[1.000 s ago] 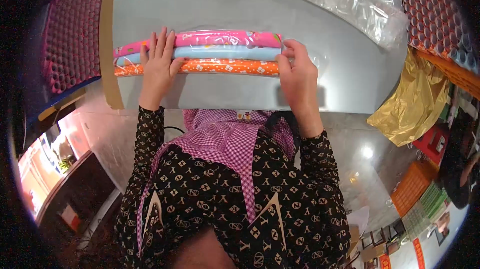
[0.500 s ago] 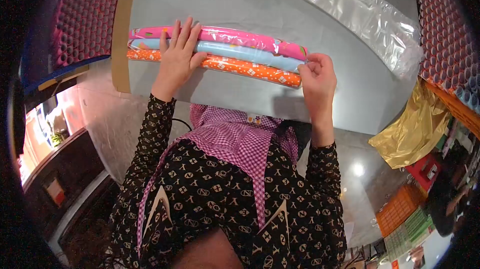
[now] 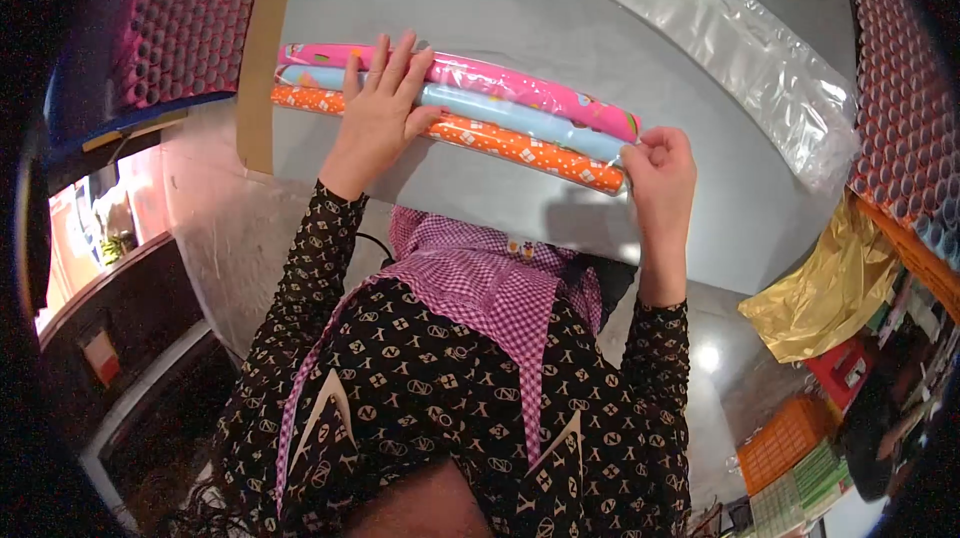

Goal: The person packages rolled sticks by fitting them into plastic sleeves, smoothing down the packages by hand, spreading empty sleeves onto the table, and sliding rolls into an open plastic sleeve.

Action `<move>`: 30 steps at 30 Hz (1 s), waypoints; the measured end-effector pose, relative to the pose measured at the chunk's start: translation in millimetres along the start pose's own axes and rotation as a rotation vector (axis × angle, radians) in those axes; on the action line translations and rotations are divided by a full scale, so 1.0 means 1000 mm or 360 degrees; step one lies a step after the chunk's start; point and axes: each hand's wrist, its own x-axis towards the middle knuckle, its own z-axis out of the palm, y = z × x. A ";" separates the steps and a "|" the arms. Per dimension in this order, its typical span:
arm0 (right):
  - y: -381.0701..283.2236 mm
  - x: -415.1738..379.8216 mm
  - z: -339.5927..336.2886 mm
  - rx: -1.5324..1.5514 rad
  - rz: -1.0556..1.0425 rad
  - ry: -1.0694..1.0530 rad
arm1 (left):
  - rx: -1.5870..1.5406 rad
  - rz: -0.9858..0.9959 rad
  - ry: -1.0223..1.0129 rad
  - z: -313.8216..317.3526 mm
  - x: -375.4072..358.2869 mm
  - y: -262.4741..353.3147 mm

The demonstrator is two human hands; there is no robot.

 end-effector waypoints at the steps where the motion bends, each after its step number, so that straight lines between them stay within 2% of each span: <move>1: -0.002 0.000 0.000 0.0006 -0.0005 -0.0015 | -0.0011 0.0004 -0.0002 -0.001 0.000 0.001; 3: -0.007 0.000 0.000 0.0131 0.0139 -0.0047 | -0.0020 0.0015 0.0024 -0.001 0.000 0.000; 10: -0.005 0.005 -0.006 0.0204 0.0231 -0.0065 | -0.0031 -0.0005 0.0001 -0.001 0.001 0.000; 20: 0.000 -0.001 -0.006 -0.0005 0.0073 -0.0106 | -0.0114 -0.0009 0.0081 0.003 -0.003 -0.004; 23: -0.015 -0.015 0.000 -0.0229 0.0047 0.0040 | -0.0153 0.0012 0.0111 0.005 -0.004 -0.004; 25: -0.007 -0.018 -0.002 -0.0306 -0.0197 0.0074 | -0.0157 0.0009 0.0114 0.006 -0.004 -0.005; 30: -0.005 -0.023 0.002 -0.0350 -0.0217 0.0028 | -0.0158 0.0017 0.0108 0.006 -0.003 -0.005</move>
